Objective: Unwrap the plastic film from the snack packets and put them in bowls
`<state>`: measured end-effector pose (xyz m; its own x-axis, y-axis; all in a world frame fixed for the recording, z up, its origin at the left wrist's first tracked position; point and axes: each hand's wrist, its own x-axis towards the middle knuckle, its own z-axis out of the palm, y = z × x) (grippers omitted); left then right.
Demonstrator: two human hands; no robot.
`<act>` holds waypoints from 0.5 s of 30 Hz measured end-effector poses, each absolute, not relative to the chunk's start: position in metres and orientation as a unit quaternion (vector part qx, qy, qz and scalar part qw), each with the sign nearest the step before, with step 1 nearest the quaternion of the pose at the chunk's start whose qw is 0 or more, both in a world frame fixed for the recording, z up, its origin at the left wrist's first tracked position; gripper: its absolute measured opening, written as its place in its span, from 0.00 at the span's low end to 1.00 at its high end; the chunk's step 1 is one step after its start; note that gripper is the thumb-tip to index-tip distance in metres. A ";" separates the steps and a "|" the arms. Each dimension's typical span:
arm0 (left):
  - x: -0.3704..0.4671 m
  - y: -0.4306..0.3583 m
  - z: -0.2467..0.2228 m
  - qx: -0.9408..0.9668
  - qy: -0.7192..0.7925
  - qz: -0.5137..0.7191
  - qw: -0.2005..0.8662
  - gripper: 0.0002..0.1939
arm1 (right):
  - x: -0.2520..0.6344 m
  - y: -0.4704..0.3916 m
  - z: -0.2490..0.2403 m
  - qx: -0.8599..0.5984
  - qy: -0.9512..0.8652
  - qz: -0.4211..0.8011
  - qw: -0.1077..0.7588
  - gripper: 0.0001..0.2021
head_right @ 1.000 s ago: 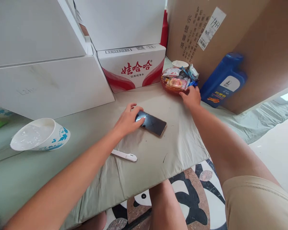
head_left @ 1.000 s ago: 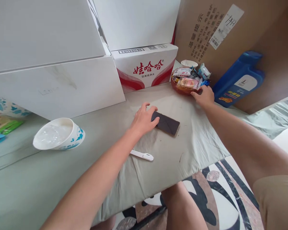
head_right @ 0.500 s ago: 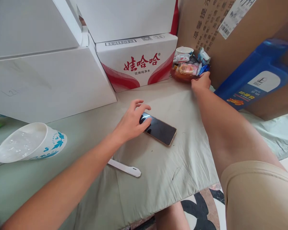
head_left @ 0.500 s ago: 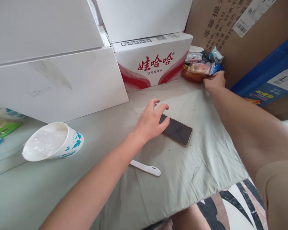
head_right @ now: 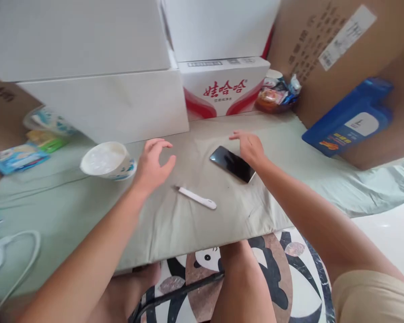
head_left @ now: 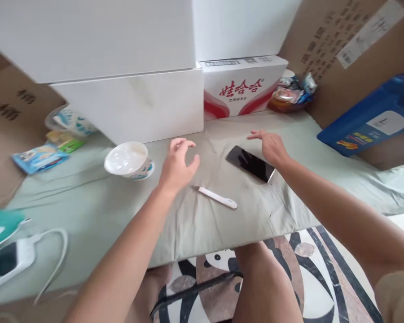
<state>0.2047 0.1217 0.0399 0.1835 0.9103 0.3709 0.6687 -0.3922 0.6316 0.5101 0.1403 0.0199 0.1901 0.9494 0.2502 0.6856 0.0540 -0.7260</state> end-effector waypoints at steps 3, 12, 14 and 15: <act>0.152 0.099 0.049 0.696 0.564 0.430 0.112 0.09 | 0.434 0.118 0.033 -0.610 -0.669 0.207 0.369 0.28; 0.059 0.086 0.013 0.467 0.687 0.513 0.217 0.12 | 0.253 0.133 0.036 -0.495 -0.786 0.249 0.273 0.29; 0.061 0.089 0.003 0.479 0.659 0.510 0.276 0.12 | 0.234 0.138 0.029 -0.484 -0.796 0.266 0.248 0.30; 0.064 0.089 0.001 0.491 0.641 0.514 0.289 0.11 | 0.230 0.138 0.026 -0.483 -0.797 0.273 0.238 0.26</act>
<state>0.0639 0.0891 0.0012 -0.3499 0.9272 0.1339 0.3321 -0.0109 0.9432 0.2297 0.1384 0.0265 -0.4208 0.8996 0.1166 0.6395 0.3853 -0.6653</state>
